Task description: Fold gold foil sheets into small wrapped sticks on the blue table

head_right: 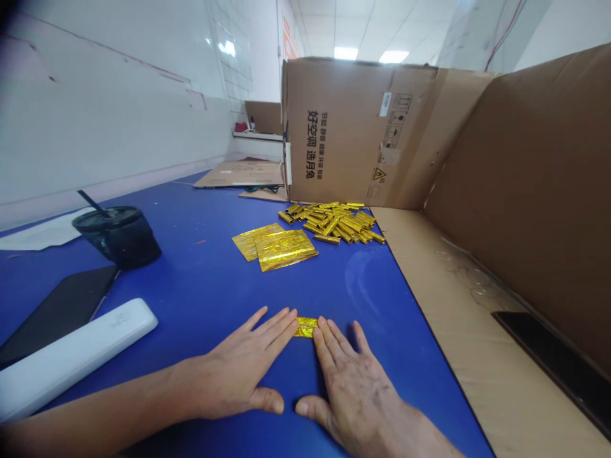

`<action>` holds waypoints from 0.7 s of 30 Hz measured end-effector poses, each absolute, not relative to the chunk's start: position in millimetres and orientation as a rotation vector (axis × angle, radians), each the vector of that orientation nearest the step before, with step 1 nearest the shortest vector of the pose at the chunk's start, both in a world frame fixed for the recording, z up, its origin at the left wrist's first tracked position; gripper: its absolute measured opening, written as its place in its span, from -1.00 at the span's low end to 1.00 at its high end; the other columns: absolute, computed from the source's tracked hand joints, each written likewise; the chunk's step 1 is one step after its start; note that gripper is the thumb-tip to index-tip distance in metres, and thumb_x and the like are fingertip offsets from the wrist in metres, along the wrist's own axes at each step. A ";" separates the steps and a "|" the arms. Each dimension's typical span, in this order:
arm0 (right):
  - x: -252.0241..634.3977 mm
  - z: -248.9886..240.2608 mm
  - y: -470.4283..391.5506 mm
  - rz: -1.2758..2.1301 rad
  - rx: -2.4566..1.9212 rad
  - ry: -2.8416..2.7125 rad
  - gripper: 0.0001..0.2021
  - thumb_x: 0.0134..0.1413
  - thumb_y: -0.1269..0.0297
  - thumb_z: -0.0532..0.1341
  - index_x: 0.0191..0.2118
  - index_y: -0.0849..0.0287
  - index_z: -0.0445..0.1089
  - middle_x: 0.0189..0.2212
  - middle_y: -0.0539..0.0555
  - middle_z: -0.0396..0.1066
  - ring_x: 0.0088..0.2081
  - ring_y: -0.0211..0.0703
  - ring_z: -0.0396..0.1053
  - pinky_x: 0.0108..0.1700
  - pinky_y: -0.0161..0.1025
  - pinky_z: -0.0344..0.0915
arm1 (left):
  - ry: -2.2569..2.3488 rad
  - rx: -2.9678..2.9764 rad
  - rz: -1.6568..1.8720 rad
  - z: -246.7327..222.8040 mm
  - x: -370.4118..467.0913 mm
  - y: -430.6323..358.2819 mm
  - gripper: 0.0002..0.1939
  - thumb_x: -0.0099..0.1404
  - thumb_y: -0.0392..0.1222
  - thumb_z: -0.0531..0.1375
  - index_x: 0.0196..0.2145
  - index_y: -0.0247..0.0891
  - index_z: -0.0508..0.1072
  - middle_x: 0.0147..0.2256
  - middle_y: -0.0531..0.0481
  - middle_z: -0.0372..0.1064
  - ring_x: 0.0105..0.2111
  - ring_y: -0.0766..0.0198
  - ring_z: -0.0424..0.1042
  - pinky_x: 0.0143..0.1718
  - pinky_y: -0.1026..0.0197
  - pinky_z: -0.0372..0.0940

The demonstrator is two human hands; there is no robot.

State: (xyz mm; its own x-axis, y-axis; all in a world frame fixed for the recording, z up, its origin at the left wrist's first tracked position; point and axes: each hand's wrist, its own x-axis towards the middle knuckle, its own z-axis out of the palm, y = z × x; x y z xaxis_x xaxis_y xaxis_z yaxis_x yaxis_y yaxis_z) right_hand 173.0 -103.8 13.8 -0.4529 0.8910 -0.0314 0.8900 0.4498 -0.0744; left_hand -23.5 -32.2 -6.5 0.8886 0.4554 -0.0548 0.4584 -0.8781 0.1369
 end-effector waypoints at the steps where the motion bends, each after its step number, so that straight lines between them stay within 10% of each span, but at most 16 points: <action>1: 168.8 17.2 -103.8 0.155 -1.634 -2.648 -0.28 0.01 -0.10 -0.05 0.15 0.39 -0.09 0.12 0.35 -0.12 0.14 0.15 -0.16 0.06 0.23 -0.11 | 0.709 2.912 -0.031 -7.0 -22.9 -32.4 -0.10 0.09 0.33 -0.15 0.16 -0.40 -0.24 0.17 -0.28 -0.35 0.16 0.04 -0.35 0.09 -0.12 -0.35; 14: 170.5 8.5 -104.7 0.245 -1.638 -2.633 -0.33 0.06 -0.02 -0.07 0.17 0.35 -0.16 0.16 0.29 -0.23 0.17 0.06 -0.29 0.11 0.17 -0.23 | 0.717 2.930 -0.027 -5.0 -23.4 -33.1 -0.12 0.11 0.32 -0.16 0.16 -0.42 -0.23 0.17 -0.27 -0.36 0.16 0.05 -0.35 0.08 -0.11 -0.33; 21: 169.2 0.0 -106.3 0.080 -1.719 -2.614 -0.29 0.03 -0.11 -0.10 0.17 0.35 -0.12 0.15 0.31 -0.18 0.16 0.09 -0.20 0.09 0.20 -0.17 | 0.794 2.938 0.061 -3.6 -17.3 -21.8 -0.51 0.28 0.02 -0.12 0.10 -0.27 0.03 0.11 -0.10 -0.01 0.11 0.20 -0.05 0.08 0.02 -0.19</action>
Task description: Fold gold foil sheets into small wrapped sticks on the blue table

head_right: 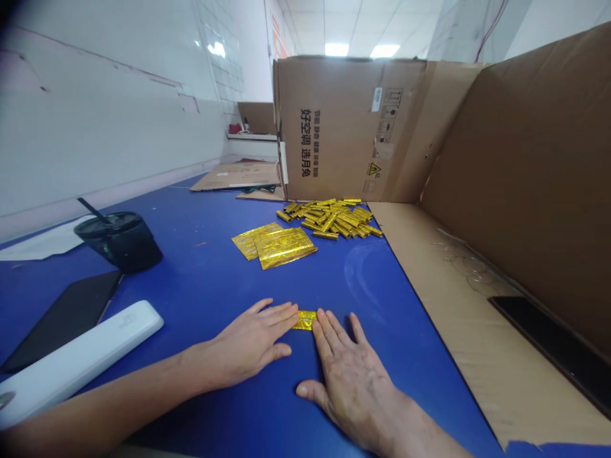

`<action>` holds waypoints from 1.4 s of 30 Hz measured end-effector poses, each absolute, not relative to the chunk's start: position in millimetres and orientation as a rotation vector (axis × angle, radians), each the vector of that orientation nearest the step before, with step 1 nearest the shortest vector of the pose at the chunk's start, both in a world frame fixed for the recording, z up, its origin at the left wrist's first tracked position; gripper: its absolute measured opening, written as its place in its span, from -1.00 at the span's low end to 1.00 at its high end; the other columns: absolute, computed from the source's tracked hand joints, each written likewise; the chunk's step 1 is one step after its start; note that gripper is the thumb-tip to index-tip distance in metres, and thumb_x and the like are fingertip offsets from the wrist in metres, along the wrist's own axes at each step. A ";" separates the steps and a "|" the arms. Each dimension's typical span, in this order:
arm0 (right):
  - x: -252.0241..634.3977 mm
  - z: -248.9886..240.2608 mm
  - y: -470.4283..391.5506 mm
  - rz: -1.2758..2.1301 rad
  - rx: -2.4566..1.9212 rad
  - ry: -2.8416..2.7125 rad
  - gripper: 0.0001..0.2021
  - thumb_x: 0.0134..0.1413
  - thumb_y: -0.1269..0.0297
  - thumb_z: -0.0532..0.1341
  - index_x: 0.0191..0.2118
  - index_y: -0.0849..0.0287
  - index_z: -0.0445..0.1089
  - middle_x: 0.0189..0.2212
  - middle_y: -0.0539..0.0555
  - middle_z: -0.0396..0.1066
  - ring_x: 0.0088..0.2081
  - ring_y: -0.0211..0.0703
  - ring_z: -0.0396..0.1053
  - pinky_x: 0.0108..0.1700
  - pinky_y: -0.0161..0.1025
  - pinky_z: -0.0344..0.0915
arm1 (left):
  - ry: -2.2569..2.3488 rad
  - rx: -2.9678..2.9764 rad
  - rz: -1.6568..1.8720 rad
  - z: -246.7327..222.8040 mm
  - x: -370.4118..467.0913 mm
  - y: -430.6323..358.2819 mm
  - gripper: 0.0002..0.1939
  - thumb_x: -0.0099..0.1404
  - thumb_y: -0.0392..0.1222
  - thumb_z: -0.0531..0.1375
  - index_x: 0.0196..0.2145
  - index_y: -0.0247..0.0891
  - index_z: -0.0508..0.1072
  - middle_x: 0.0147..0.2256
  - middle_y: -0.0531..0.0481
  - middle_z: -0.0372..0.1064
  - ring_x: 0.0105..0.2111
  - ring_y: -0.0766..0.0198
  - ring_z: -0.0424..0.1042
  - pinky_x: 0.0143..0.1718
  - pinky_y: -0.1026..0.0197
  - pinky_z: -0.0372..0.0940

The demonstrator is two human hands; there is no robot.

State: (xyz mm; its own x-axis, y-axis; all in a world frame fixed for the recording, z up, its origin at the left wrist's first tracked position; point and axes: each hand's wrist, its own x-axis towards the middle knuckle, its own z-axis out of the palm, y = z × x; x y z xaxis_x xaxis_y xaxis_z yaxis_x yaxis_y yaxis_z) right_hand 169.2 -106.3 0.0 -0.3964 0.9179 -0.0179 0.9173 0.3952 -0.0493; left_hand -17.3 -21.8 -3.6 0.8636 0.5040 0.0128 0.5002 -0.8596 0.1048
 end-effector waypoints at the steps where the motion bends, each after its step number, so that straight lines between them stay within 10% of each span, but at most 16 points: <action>1: 167.5 -1.7 -106.1 0.048 -1.729 -2.607 -0.27 0.02 -0.13 -0.11 0.16 0.37 -0.10 0.14 0.33 -0.17 0.15 0.11 -0.19 0.08 0.21 -0.17 | 0.790 2.945 0.072 -4.1 -16.8 -21.7 -0.48 0.27 0.04 -0.10 0.11 -0.27 0.02 0.11 -0.11 -0.01 0.11 0.19 -0.05 0.08 0.02 -0.19; 13: 158.1 0.7 -102.9 -0.136 -1.756 -2.649 -0.22 0.00 -0.18 -0.17 0.10 0.47 0.05 0.07 0.44 -0.04 0.10 0.22 -0.05 0.03 0.27 -0.08 | 0.622 2.971 0.015 -3.7 -26.1 -26.4 -0.14 0.07 0.36 -0.18 0.15 -0.31 -0.13 0.15 -0.32 -0.23 0.14 -0.02 -0.23 0.06 -0.09 -0.24; 29: 165.8 -3.6 -103.5 -0.115 -1.688 -2.616 -0.28 0.00 -0.13 -0.08 0.12 0.40 0.03 0.09 0.38 -0.02 0.10 0.20 -0.02 0.02 0.27 -0.10 | 0.537 2.933 -0.006 -4.1 -39.1 -15.9 -0.22 0.16 0.26 -0.14 0.17 -0.26 -0.26 0.18 -0.12 -0.29 0.16 0.09 -0.30 0.07 -0.08 -0.29; 42: 188.7 13.2 -63.8 0.100 -1.487 -2.556 -0.82 0.07 0.36 0.07 -0.29 0.06 0.40 -0.28 0.03 0.36 -0.27 -0.18 0.25 -0.21 -0.22 0.17 | 0.673 3.082 0.306 -0.8 -10.2 -8.0 -0.81 0.19 -0.15 0.09 -0.24 -0.24 0.38 -0.22 -0.01 0.32 -0.22 0.20 0.23 -0.17 0.15 0.06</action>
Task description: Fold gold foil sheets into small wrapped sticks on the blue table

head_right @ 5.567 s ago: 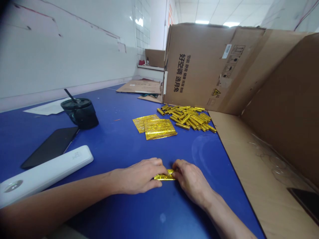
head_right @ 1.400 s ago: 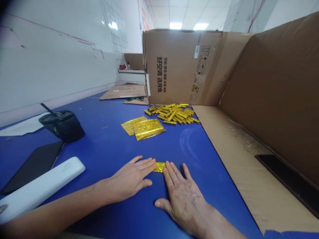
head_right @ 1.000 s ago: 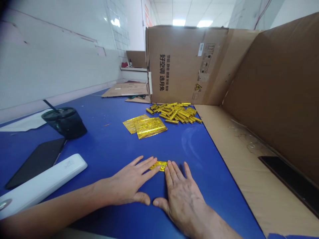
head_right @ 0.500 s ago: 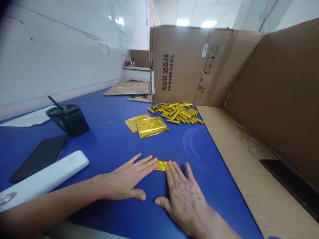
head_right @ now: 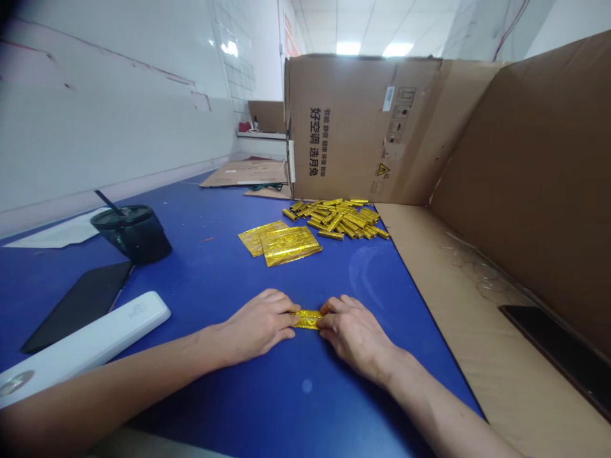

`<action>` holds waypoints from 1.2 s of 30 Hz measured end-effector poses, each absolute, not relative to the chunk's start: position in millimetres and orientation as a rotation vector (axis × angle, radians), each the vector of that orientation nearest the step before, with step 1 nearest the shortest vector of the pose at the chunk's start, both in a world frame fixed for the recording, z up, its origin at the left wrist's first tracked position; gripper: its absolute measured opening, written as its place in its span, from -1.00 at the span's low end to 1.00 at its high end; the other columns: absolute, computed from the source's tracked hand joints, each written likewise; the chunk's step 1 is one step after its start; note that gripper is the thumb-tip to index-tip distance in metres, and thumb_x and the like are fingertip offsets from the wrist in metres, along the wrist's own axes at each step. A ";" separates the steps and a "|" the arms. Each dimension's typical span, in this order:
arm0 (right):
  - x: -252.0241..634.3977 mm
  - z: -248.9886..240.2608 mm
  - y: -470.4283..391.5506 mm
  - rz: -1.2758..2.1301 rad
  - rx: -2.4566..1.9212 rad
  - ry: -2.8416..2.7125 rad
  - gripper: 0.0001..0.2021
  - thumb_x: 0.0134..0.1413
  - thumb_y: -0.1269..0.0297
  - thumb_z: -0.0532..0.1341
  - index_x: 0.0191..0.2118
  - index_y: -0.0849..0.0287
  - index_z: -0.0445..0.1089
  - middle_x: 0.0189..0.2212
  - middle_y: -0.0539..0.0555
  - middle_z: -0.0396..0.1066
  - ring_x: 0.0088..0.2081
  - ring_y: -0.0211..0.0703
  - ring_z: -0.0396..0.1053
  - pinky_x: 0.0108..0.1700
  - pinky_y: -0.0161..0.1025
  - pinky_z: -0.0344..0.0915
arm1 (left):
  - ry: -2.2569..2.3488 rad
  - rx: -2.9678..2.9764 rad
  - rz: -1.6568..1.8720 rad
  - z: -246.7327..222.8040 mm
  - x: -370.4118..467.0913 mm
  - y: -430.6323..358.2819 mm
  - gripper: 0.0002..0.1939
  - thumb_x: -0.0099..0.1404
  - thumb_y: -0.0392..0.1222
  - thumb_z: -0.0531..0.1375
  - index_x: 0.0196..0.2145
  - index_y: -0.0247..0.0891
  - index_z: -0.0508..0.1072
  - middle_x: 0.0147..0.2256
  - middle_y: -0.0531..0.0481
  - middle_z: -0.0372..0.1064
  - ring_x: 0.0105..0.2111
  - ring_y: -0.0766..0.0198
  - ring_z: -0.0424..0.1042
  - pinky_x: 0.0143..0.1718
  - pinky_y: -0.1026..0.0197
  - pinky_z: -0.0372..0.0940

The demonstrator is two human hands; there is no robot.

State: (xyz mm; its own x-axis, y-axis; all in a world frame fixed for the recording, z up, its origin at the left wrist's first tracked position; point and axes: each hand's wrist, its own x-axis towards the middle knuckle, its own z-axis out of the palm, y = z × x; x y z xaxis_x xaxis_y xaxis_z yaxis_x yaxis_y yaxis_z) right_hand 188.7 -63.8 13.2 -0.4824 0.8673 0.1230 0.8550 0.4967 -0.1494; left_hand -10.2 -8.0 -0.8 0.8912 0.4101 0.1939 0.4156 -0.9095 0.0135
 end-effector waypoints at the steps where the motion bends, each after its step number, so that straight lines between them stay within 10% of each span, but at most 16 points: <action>1: 189.1 13.4 -62.0 0.109 -1.470 -2.563 -0.82 0.07 0.37 0.06 -0.30 0.07 0.41 -0.30 0.03 0.35 -0.28 -0.19 0.25 -0.22 -0.23 0.17 | -0.662 -3.027 -0.316 -0.9 -9.6 -7.5 -0.82 0.19 -0.17 0.08 -0.26 -0.24 0.38 -0.24 0.00 0.33 -0.24 0.21 0.23 -0.19 0.16 0.07; 36: 190.0 -0.2 -55.8 0.333 -1.463 -2.127 -0.89 0.06 0.33 0.05 -0.45 0.15 0.25 -0.47 0.01 0.26 -0.40 -0.22 0.24 -0.34 -0.27 0.20 | -1.304 -3.282 -0.404 11.5 9.3 2.2 -0.95 0.11 -0.24 0.08 -0.40 -0.23 0.26 -0.39 0.06 0.28 -0.36 0.27 0.29 -0.38 0.28 0.15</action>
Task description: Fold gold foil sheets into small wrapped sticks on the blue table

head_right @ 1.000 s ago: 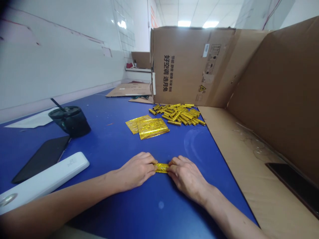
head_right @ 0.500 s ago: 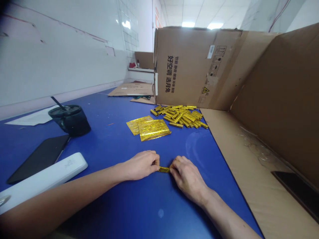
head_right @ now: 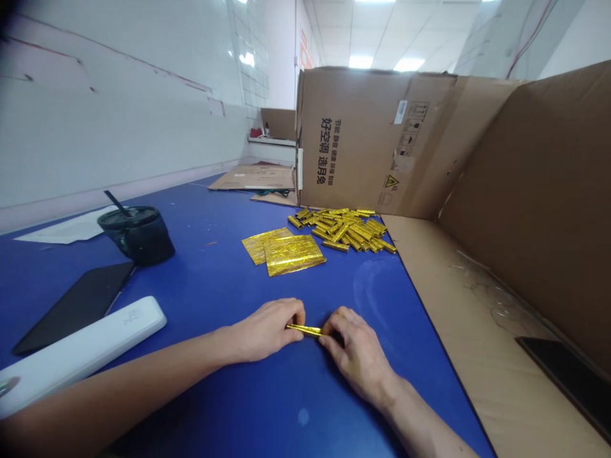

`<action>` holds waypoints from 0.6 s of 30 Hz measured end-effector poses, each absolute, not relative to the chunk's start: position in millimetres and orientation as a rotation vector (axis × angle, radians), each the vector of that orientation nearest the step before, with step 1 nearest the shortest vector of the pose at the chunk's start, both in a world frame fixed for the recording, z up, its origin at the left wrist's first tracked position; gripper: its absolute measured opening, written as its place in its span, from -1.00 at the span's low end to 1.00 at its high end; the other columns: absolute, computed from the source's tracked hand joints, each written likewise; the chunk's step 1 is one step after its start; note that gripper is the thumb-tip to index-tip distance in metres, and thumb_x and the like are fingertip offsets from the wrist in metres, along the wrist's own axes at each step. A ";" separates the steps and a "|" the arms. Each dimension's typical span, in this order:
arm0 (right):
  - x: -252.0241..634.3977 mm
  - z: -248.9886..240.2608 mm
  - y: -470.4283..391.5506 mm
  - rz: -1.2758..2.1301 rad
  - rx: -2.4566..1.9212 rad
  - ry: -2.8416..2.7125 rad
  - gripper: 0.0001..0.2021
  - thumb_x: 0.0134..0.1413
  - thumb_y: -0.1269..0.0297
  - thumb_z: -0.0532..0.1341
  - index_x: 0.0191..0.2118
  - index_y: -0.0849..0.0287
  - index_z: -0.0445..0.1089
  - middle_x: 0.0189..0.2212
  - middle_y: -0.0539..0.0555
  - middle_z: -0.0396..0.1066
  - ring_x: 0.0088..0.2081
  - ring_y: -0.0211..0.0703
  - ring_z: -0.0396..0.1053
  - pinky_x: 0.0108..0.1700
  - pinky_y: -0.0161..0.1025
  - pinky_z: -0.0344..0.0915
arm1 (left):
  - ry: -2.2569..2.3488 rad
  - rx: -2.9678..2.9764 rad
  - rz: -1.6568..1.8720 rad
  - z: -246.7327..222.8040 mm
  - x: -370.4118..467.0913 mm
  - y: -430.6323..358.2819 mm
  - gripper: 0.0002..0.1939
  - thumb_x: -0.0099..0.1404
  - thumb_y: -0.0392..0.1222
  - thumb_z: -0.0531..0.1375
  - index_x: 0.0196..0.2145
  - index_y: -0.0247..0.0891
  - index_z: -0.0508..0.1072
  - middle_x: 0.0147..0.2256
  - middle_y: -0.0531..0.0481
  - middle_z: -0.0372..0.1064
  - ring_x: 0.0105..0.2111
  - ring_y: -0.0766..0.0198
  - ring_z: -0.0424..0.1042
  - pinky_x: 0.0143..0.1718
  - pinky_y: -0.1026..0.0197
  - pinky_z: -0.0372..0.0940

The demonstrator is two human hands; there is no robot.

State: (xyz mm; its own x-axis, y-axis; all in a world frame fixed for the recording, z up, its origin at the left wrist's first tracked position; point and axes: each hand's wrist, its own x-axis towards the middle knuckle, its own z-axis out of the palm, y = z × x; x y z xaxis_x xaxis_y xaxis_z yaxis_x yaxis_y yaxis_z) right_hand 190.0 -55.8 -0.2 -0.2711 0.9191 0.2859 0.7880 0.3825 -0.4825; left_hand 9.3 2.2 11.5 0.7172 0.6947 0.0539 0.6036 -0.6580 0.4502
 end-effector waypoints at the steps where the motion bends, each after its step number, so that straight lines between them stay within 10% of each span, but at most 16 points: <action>1: 190.3 0.6 -57.1 0.352 -1.467 -2.085 -0.91 0.05 0.31 0.06 -0.41 0.16 0.25 -0.47 0.00 0.27 -0.41 -0.23 0.25 -0.36 -0.29 0.20 | 0.973 2.481 0.343 13.1 8.5 0.7 -0.95 0.12 -0.24 0.07 -0.39 -0.23 0.25 -0.40 0.07 0.29 -0.38 0.29 0.29 -0.39 0.29 0.15; 18: 187.0 0.7 -73.2 0.276 -1.328 -2.069 -0.72 0.12 0.20 -0.02 -0.53 0.16 0.26 -0.63 -0.03 0.20 -0.58 -0.31 0.17 -0.51 -0.37 0.13 | 0.729 1.633 0.359 7.6 13.5 -4.8 -0.74 0.18 -0.08 -0.02 -0.44 -0.36 0.26 -0.48 -0.01 0.35 -0.69 0.46 0.26 -0.68 0.40 0.07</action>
